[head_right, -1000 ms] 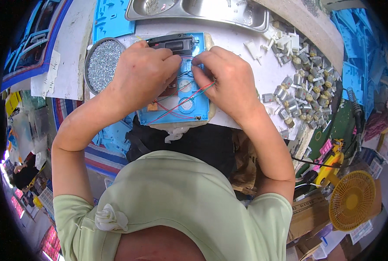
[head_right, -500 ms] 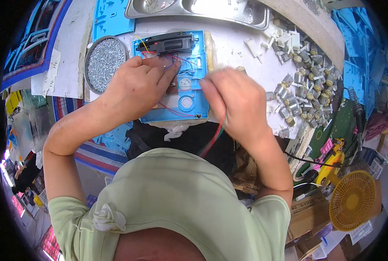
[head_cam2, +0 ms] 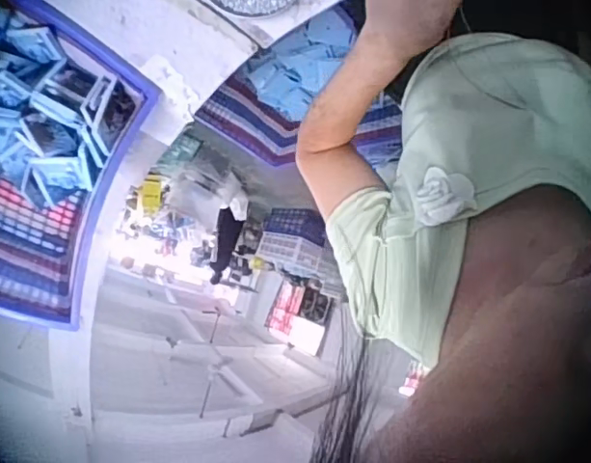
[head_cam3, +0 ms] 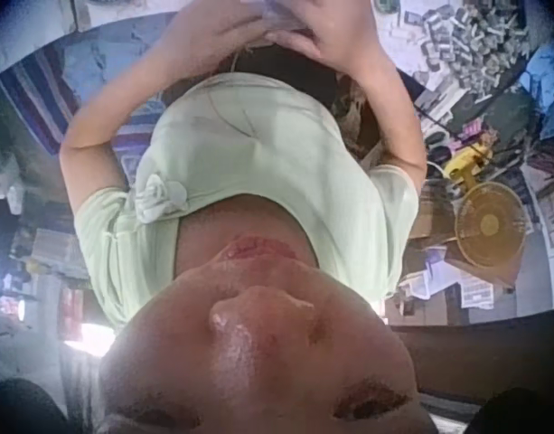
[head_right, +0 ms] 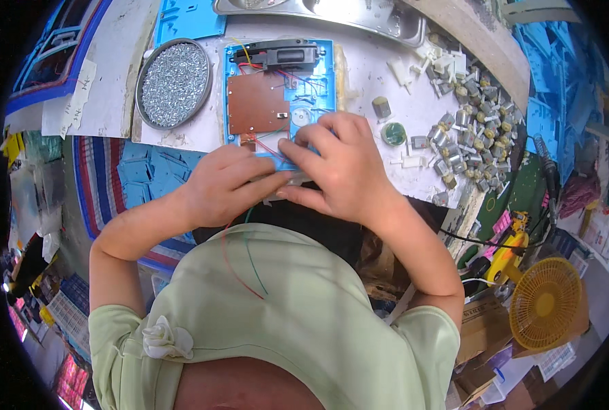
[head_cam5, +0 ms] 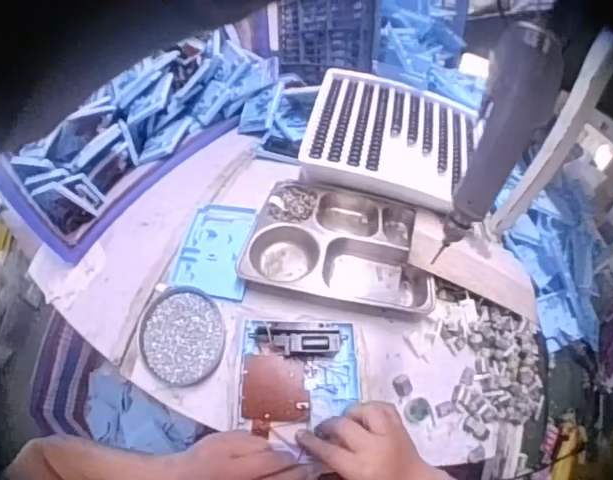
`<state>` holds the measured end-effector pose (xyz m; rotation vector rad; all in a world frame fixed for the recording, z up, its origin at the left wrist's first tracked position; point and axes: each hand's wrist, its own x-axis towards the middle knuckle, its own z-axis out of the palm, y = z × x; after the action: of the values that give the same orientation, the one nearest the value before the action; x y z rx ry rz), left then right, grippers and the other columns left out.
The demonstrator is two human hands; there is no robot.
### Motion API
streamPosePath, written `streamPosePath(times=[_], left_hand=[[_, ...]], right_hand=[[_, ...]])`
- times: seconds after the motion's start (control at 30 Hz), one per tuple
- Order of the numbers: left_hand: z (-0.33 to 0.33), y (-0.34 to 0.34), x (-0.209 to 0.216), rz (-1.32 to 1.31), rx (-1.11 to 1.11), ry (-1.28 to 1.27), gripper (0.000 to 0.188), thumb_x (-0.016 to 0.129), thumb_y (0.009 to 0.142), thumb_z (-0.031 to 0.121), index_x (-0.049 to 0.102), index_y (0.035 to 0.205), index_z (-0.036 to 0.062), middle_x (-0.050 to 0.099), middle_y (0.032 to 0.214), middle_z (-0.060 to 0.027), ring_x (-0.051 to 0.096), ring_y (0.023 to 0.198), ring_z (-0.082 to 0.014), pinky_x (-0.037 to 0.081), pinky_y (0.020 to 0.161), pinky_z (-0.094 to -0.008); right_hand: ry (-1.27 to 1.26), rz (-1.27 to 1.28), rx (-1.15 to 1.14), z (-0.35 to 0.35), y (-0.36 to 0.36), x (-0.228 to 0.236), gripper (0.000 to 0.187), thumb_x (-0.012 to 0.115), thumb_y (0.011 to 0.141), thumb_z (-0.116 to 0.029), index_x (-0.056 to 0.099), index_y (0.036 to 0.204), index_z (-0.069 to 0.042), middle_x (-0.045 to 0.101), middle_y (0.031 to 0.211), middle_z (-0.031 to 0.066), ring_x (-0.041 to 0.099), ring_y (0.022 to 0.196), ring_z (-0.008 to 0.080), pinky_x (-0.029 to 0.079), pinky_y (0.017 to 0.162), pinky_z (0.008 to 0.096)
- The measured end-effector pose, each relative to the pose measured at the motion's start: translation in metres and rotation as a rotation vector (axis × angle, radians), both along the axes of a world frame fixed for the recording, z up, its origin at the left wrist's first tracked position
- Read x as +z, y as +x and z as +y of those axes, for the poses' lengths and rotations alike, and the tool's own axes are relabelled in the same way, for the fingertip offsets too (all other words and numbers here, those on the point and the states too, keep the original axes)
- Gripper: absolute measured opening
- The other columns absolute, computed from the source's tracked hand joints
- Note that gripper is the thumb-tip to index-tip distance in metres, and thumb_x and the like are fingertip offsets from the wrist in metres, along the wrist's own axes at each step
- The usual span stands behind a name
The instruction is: Assembling or repairing an electronic device by installing internal components, soldering wires, and securing the casing with screws.
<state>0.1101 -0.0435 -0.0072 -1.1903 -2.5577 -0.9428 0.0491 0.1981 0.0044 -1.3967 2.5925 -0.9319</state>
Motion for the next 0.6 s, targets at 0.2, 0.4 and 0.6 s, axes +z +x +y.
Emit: streamPosePath(times=[0.2,0.4,0.6], left_hand=[[-0.036,0.032,-0.022,-0.132,0.486,0.015,0.013,0.077,0.078,0.007,0.068,0.087,0.0072,0.059,0.083,-0.0076,0.058,0.064,-0.026,0.045,0.054,-0.0367],[-0.029,0.062,-0.02,-0.421,0.232,-0.035,0.015,0.074,0.084,0.013,0.063,0.091,0.0067,0.055,0.082,-0.008,0.062,0.071,-0.0287,0.051,0.061,-0.0408],[-0.049,0.024,0.005,-0.509,0.255,0.2,0.026,0.081,0.078,0.006,0.065,0.099,0.0042,0.061,0.089,-0.0101,0.062,0.079,-0.0301,0.051,0.067,-0.0401]], right_hand=[[0.006,0.127,-0.109,-0.048,0.029,-0.006,0.044,0.081,0.077,-0.025,0.073,0.116,-0.009,0.065,0.103,0.0042,0.055,0.098,0.0266,0.039,0.091,0.0442],[-0.094,0.101,-0.093,-0.069,0.036,-0.016,0.035,0.083,0.073,-0.02,0.071,0.105,-0.01,0.065,0.098,0.0028,0.059,0.094,0.0243,0.039,0.088,0.0443],[-0.072,0.131,-0.11,-0.07,0.039,-0.021,0.036,0.082,0.072,-0.022,0.068,0.102,-0.01,0.064,0.103,0.0046,0.057,0.097,0.0254,0.039,0.085,0.0445]])
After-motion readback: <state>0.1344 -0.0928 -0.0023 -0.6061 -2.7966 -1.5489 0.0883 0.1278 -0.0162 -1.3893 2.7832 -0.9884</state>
